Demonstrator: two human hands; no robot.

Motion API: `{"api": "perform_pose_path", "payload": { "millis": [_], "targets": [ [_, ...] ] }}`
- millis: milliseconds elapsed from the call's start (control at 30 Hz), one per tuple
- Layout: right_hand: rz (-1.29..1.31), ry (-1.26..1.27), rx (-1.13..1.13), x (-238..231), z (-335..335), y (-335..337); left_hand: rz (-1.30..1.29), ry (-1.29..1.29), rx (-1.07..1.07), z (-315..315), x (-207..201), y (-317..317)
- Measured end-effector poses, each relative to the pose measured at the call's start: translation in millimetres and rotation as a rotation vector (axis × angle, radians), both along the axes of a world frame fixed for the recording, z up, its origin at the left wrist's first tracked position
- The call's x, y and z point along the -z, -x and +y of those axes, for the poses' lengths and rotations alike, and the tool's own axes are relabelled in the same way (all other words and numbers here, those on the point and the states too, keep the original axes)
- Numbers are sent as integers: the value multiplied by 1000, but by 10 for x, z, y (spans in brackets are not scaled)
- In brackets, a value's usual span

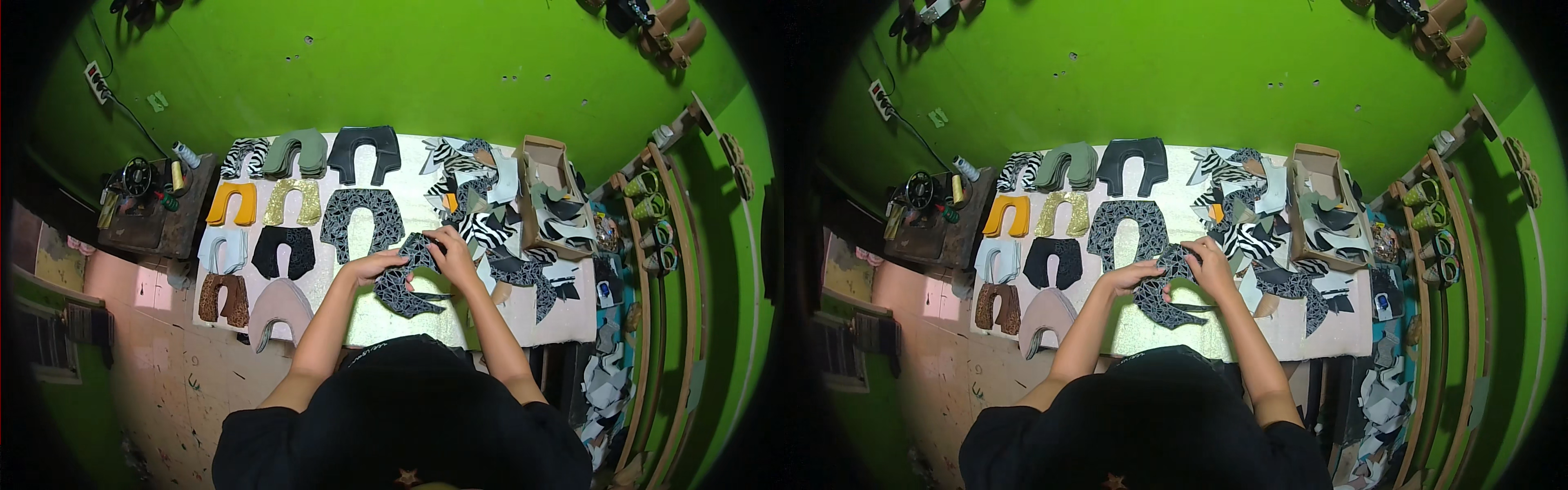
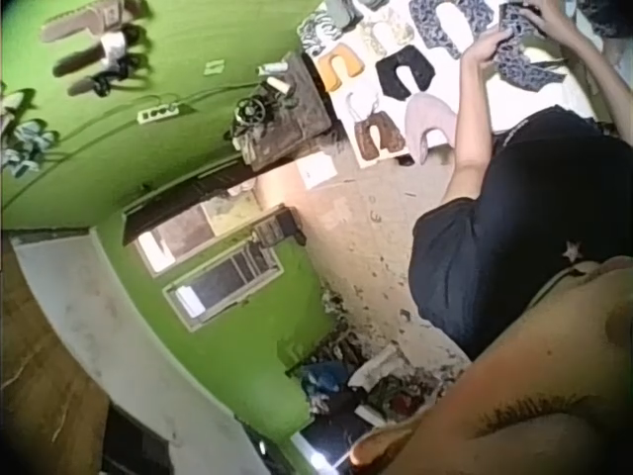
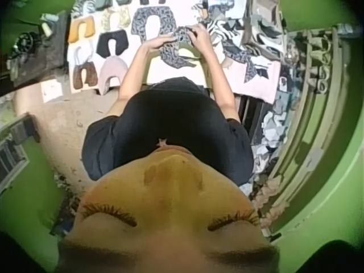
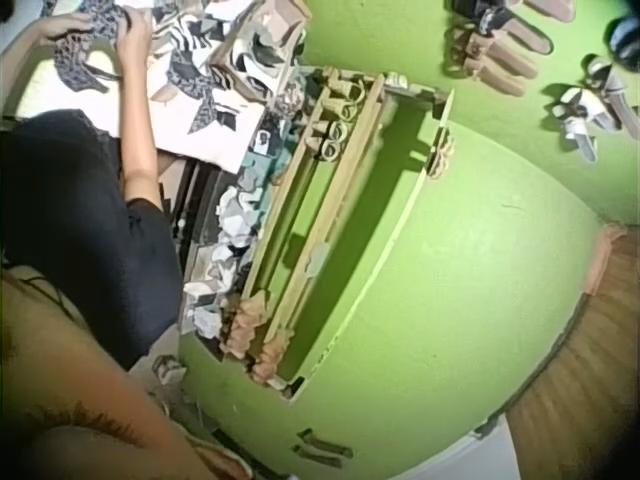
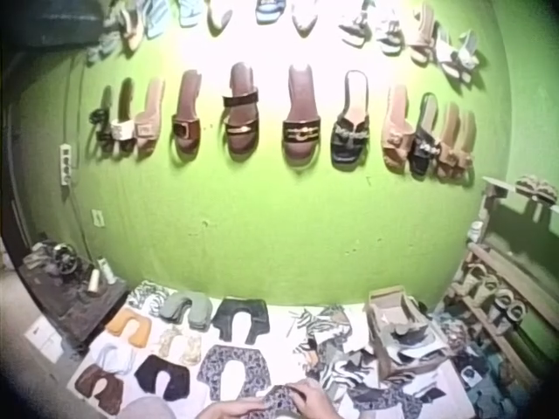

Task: Organizing and sorting various patterned fabric shoe upper components on a work table.

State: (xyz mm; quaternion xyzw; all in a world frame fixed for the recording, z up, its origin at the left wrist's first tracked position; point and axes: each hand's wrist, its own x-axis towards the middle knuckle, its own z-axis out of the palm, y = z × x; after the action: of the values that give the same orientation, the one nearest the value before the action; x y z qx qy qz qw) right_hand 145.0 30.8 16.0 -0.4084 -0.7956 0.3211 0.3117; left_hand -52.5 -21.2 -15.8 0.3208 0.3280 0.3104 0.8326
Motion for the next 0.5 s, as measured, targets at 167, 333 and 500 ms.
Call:
{"api": "perform_pose_path", "payload": {
  "millis": [167, 333, 500],
  "targets": [
    [37, -95, -42, -3, 5, 175, 53, 38, 6, 15, 17, 59],
    [76, -30, -132, 71, 28, 289, 197, -49, 84, 24, -90, 89],
    [-14, 507, -149, 158, 240, 425, 179, -105, 124, 59, -62, 322]
  ]
}}
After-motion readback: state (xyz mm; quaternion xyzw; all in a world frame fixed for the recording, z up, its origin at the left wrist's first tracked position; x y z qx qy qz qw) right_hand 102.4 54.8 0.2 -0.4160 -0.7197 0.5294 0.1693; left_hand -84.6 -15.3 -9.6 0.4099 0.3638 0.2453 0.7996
